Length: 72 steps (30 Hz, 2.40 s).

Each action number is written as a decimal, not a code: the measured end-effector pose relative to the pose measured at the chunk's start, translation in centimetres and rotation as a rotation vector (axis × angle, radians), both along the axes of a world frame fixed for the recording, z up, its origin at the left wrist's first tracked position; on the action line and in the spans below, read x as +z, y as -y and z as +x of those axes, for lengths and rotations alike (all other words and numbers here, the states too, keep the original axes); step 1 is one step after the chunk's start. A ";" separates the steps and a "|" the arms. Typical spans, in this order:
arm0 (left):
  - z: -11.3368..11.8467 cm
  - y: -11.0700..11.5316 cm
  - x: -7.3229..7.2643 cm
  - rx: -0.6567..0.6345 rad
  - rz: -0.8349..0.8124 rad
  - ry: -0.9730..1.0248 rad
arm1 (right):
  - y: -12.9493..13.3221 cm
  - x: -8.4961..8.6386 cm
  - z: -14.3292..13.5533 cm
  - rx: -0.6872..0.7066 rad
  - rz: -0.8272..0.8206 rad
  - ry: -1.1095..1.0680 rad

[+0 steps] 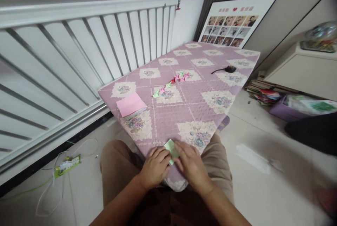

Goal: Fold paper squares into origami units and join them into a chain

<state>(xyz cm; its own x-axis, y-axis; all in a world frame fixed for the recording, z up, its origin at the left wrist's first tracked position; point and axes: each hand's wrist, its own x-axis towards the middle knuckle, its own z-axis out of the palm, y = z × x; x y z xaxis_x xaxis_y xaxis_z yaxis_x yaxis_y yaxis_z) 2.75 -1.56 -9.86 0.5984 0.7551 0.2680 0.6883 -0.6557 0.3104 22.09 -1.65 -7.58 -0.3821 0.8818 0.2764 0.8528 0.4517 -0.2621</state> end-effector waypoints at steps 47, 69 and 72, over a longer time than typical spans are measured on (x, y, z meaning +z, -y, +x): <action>-2.3 1.7 -0.6 0.052 0.127 -0.134 | -0.2 -2.3 -1.2 0.162 -0.244 0.164; -2.1 1.3 -0.5 0.100 0.113 -0.122 | 1.8 -2.9 -2.0 0.189 -0.227 0.108; -2.2 1.2 -0.7 0.097 0.116 -0.117 | 1.9 -3.2 -1.4 0.218 -0.204 0.119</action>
